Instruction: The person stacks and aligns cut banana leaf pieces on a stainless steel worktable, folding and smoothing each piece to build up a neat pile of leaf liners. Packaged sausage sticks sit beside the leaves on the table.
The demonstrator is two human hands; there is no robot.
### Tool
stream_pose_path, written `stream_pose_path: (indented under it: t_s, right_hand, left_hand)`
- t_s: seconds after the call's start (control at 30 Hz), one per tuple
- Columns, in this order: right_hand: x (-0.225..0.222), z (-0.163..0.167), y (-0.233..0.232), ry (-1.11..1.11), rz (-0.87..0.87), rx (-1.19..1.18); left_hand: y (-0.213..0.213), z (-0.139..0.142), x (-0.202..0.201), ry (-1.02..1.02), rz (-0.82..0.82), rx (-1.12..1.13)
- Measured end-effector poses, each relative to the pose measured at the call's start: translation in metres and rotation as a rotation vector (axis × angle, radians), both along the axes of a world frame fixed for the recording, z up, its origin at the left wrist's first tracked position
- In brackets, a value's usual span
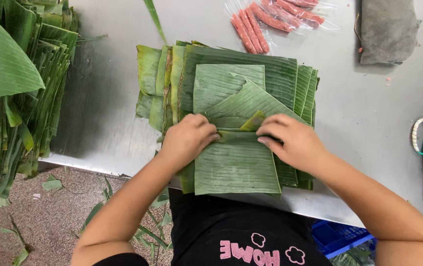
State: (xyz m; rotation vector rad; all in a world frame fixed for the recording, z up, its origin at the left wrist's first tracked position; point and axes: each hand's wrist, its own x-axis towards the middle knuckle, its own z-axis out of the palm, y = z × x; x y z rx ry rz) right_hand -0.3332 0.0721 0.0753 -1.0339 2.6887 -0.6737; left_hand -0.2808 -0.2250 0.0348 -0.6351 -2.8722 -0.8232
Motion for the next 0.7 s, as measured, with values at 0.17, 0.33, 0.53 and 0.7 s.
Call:
stream_pose_path:
  t_s: [0.17,0.33,0.53,0.7]
  right_hand:
    - [0.008,0.009,-0.001,0.526,0.247,0.157]
    - [-0.001,-0.002,-0.003,0.660,0.145,0.130]
    - [-0.015,-0.005,-0.015,0.623,0.066,0.284]
    - [-0.033,-0.005,-0.028,0.564,-0.079,0.241]
  left_hand:
    - [-0.010,0.009,0.002,0.348,-0.221,-0.272]
    - [-0.010,0.003,-0.003,0.188,-0.006,-0.079]
    - [-0.010,0.005,-0.017,0.062,-0.015,-0.185]
    - [-0.011,0.009,-0.027,0.359,0.026,-0.091]
